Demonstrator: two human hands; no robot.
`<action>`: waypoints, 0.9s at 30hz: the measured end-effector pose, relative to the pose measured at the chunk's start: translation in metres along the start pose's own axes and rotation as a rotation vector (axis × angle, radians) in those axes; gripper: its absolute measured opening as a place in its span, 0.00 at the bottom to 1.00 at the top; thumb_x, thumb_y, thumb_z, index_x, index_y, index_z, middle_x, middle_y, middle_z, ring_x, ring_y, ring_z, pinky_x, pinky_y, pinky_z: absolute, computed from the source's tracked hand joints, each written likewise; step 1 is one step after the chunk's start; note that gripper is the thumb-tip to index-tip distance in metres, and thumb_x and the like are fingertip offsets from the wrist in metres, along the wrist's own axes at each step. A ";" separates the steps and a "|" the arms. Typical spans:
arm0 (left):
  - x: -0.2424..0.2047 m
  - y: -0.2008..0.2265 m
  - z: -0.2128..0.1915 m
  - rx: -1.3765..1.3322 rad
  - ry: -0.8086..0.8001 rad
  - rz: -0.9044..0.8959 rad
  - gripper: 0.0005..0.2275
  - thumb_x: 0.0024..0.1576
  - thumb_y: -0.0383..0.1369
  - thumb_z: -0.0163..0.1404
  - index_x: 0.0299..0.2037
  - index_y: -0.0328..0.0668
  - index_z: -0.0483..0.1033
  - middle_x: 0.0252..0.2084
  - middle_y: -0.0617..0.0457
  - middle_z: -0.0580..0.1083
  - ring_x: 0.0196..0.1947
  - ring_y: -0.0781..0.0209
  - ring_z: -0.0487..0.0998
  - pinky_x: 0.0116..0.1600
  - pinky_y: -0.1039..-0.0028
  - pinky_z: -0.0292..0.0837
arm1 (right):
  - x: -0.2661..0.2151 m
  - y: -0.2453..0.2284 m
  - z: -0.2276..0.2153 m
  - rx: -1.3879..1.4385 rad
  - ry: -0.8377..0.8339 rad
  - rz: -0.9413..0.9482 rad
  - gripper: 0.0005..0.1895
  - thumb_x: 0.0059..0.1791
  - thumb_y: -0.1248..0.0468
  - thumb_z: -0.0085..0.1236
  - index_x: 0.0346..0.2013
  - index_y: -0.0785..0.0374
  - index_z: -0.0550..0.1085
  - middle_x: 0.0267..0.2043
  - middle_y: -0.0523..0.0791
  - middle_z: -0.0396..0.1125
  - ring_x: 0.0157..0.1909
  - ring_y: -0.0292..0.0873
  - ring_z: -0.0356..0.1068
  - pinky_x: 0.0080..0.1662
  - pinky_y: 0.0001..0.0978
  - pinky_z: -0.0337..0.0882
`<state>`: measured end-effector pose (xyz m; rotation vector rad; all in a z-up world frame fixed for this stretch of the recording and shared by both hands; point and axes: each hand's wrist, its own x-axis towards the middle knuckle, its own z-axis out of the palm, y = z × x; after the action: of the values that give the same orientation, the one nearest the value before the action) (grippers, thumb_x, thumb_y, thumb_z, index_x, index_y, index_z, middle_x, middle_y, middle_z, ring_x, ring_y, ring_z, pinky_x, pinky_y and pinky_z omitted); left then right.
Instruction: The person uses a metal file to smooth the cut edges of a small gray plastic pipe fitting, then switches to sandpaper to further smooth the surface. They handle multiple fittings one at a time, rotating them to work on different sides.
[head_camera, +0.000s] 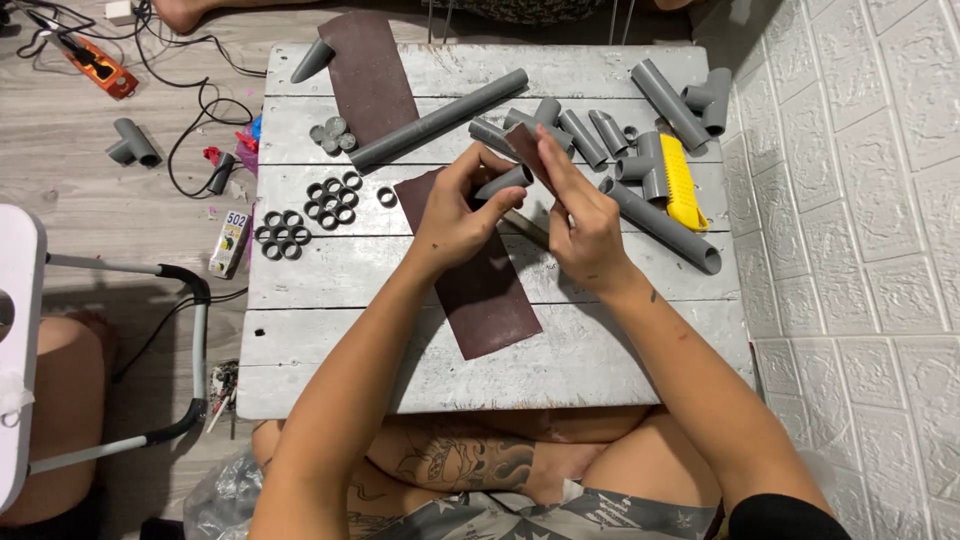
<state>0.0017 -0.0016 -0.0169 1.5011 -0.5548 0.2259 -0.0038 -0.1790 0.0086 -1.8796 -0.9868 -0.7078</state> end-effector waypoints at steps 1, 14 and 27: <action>0.002 0.005 -0.001 -0.006 0.004 -0.015 0.09 0.60 0.29 0.58 0.45 0.37 0.72 0.27 0.48 0.78 0.30 0.63 0.77 0.40 0.73 0.72 | 0.000 -0.001 0.000 0.031 0.009 0.028 0.28 0.50 0.85 0.36 0.66 0.79 0.63 0.67 0.63 0.60 0.68 0.61 0.63 0.65 0.50 0.67; 0.006 0.019 -0.003 0.032 0.067 -0.022 0.08 0.62 0.31 0.57 0.45 0.40 0.72 0.28 0.47 0.79 0.30 0.66 0.77 0.38 0.76 0.72 | -0.009 0.000 0.007 0.069 -0.074 0.072 0.31 0.47 0.84 0.43 0.66 0.75 0.64 0.68 0.62 0.60 0.68 0.61 0.63 0.65 0.48 0.68; 0.007 0.019 0.003 0.012 0.069 -0.067 0.09 0.62 0.32 0.57 0.46 0.39 0.72 0.29 0.47 0.80 0.27 0.65 0.78 0.34 0.77 0.71 | -0.004 0.003 0.002 0.358 0.106 0.380 0.28 0.53 0.82 0.34 0.66 0.68 0.67 0.59 0.60 0.68 0.56 0.62 0.72 0.52 0.52 0.79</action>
<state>-0.0015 -0.0045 0.0029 1.5150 -0.4481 0.2282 -0.0027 -0.1794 0.0032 -1.6292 -0.6151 -0.3710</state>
